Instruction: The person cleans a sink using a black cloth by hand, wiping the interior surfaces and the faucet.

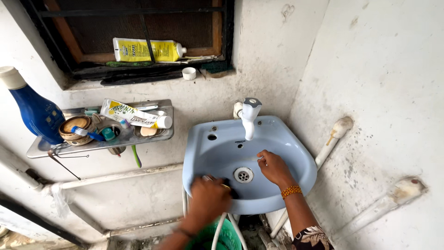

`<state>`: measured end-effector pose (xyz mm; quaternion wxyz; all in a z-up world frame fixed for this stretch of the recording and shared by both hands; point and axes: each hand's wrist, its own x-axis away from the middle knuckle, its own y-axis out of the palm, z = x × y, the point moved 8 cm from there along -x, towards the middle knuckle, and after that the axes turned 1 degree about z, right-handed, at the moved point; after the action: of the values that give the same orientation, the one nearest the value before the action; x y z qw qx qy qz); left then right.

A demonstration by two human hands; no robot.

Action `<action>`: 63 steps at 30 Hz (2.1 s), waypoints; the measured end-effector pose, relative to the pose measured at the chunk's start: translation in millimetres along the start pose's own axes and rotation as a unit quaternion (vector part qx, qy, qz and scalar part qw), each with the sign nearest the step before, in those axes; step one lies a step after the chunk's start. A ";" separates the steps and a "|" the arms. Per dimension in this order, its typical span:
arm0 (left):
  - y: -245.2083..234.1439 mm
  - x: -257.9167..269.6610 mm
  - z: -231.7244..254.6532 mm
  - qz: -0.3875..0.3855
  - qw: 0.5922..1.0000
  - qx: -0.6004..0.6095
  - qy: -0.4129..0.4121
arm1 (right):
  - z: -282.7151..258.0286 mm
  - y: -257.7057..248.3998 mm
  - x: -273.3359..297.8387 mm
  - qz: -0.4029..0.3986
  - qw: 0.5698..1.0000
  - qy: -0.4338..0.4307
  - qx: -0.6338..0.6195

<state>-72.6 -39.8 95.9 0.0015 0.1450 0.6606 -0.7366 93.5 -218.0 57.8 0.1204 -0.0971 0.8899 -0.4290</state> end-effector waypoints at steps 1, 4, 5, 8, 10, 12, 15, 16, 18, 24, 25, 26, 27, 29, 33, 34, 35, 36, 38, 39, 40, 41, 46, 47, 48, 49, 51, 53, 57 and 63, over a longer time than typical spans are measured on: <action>9.7 6.1 22.2 -0.009 1.000 0.012 -0.018 | 0.4 0.2 -2.2 0.004 1.000 -0.011 0.002; -7.2 20.7 97.6 0.213 0.970 0.116 0.025 | 7.8 5.8 -7.6 -0.002 1.000 -0.014 0.004; -17.2 33.5 115.5 0.323 0.940 0.096 0.054 | 10.4 7.5 -9.4 -0.005 1.000 -0.015 0.003; -7.3 51.2 118.5 0.401 0.909 0.052 0.101 | 8.5 8.1 -13.4 -0.014 0.999 -0.039 -0.006; 3.4 60.3 85.2 0.417 0.898 0.043 0.132 | 6.5 5.0 -5.7 0.011 0.999 -0.031 -0.010; 7.2 73.2 38.3 0.438 0.889 0.045 0.123 | 4.0 3.4 -1.3 -0.009 1.000 -0.013 -0.011; -0.2 76.7 -46.2 0.458 0.884 0.088 -0.039 | -2.0 5.3 -0.3 -0.036 0.999 0.010 -0.008; -2.9 75.5 -70.9 0.447 0.881 0.117 -0.102 | -1.7 5.1 0.9 -0.044 0.999 0.014 0.000; -10.8 64.4 -93.4 0.435 0.873 0.144 -0.166 | -2.9 6.4 2.1 -0.054 0.998 0.022 0.006; -18.5 59.4 -34.9 0.433 0.874 0.183 -0.121 | 3.7 15.3 -3.9 -0.062 0.998 0.017 -0.009; -11.8 59.3 -10.5 0.403 0.891 0.194 -0.080 | 7.0 16.4 -6.5 -0.059 0.998 0.008 -0.008; -7.4 61.2 20.6 0.409 0.898 0.151 -0.059 | 11.3 19.9 -8.3 -0.062 0.998 0.005 -0.008; -2.4 61.5 53.6 0.414 0.903 0.107 -0.038 | 15.3 21.1 -10.5 -0.053 0.999 -0.005 -0.001; 7.3 55.1 98.5 0.397 0.911 0.113 0.002 | 23.4 25.6 -16.5 -0.044 0.999 -0.016 0.005; 5.6 45.6 130.9 0.386 0.914 0.115 0.051 | 31.1 29.9 -24.6 -0.059 0.998 -0.034 0.006; 2.8 43.2 129.3 0.378 0.916 0.116 0.069 | 28.7 29.3 -26.0 -0.060 0.998 -0.034 0.004; -1.1 44.0 118.3 0.379 0.916 0.115 0.069 | 25.6 28.1 -24.3 -0.059 0.998 -0.036 0.004; -3.3 47.6 105.5 0.363 0.917 0.132 0.100 | 24.2 25.5 -18.6 -0.051 0.998 -0.036 0.000; -8.1 50.1 71.6 0.332 0.923 0.170 0.095 | 17.1 20.1 -12.5 -0.040 0.998 -0.039 -0.003; -10.2 48.4 50.5 0.316 0.928 0.190 0.057 | 15.1 18.9 -10.7 -0.046 0.999 -0.027 -0.006; -16.3 49.0 28.4 0.330 0.927 0.176 0.013 | 13.6 19.4 -8.5 -0.052 0.998 -0.014 -0.010; -22.3 49.2 8.7 0.344 0.924 0.161 -0.032 | 10.3 17.8 -7.7 -0.050 0.999 -0.016 -0.011; -43.0 30.0 -45.7 0.361 0.917 0.123 -0.122 | 4.9 17.7 -5.2 -0.091 0.995 0.030 -0.019; -41.6 19.6 -53.0 0.345 0.922 0.118 -0.127 | 2.1 15.0 -7.5 -0.090 0.995 0.028 -0.018; -40.0 11.6 -60.4 0.344 0.922 0.119 -0.129 | 2.0 14.8 -5.6 -0.091 0.995 0.036 -0.013; -36.7 -0.8 -67.1 0.330 0.930 0.112 -0.121 | 1.8 14.9 -4.3 -0.093 0.995 0.044 -0.008; -30.5 -26.3 -81.2 0.312 0.938 0.105 -0.111 | -0.1 14.7 -2.4 -0.099 0.994 0.049 -0.010; -20.7 -57.3 -96.9 0.273 0.949 0.090 -0.131 | -1.3 13.2 0.5 -0.099 0.993 0.056 -0.013; -12.2 -109.6 -117.2 0.255 0.955 0.075 -0.135 | -14.6 6.4 4.1 -0.111 0.993 0.040 0.005; -10.0 -128.0 -123.1 0.230 0.961 0.064 -0.139 | -5.9 9.9 2.0 -0.119 0.992 0.043 0.013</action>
<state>74.1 57.1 122.8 0.2532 0.1886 0.5543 -0.7701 89.1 -208.1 53.2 0.0312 -0.1818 0.8710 -0.4554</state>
